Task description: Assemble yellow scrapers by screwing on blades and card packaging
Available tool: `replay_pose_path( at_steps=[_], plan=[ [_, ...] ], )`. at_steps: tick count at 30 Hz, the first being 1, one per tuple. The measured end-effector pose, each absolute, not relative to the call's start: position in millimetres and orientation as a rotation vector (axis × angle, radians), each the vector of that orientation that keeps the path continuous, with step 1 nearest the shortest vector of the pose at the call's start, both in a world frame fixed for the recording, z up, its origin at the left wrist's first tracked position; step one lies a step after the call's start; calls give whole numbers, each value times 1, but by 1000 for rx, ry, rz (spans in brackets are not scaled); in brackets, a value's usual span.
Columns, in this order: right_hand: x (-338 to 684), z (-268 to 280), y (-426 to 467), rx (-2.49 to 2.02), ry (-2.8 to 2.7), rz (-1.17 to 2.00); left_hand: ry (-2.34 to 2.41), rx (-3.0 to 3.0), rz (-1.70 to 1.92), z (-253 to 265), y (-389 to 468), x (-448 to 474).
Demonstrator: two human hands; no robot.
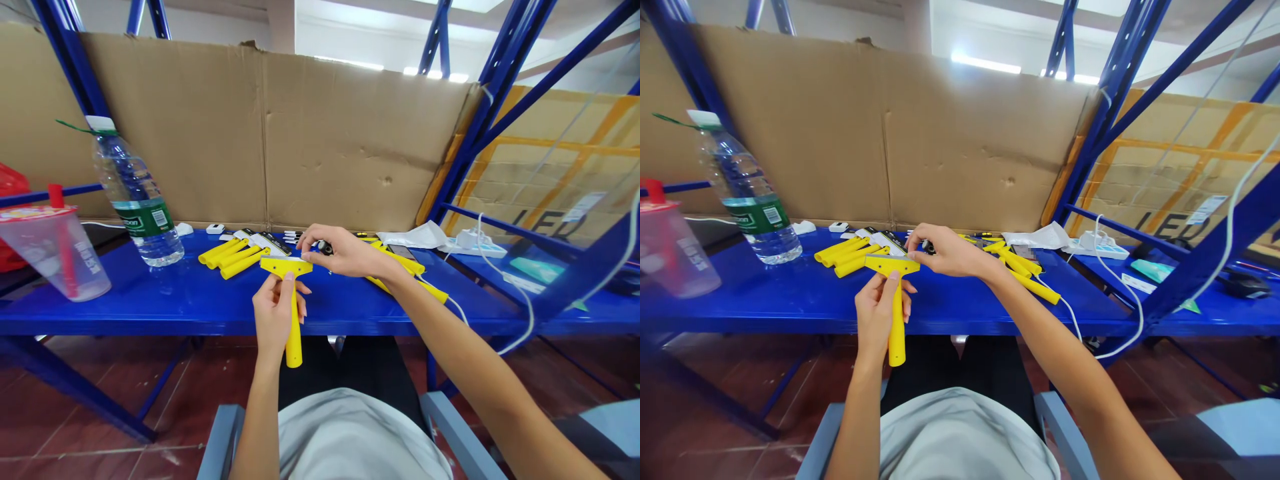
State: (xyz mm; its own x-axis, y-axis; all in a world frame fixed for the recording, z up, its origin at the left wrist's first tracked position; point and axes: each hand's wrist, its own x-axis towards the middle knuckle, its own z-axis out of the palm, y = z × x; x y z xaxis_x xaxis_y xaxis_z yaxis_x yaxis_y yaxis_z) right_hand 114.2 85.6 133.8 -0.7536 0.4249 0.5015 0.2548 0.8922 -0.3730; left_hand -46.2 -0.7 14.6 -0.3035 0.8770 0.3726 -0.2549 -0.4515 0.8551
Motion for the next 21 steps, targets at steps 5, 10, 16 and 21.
replay_pose_path(
  at_steps=[5, 10, 16, 21],
  plan=[
    [108, 134, 76, -486, -2566, 378, 918, 1128, 1847, 16, -1, -46],
    [102, 135, 75, -645, -2519, 430, 894, 1121, 1842, 16, -2, -48],
    [104, 146, 74, -948, -2443, 877, 888, 1163, 1811, 15, -1, -49],
    [103, 141, 71, -943, -2385, 883, 902, 1164, 1826, 14, -1, -47]
  ],
)
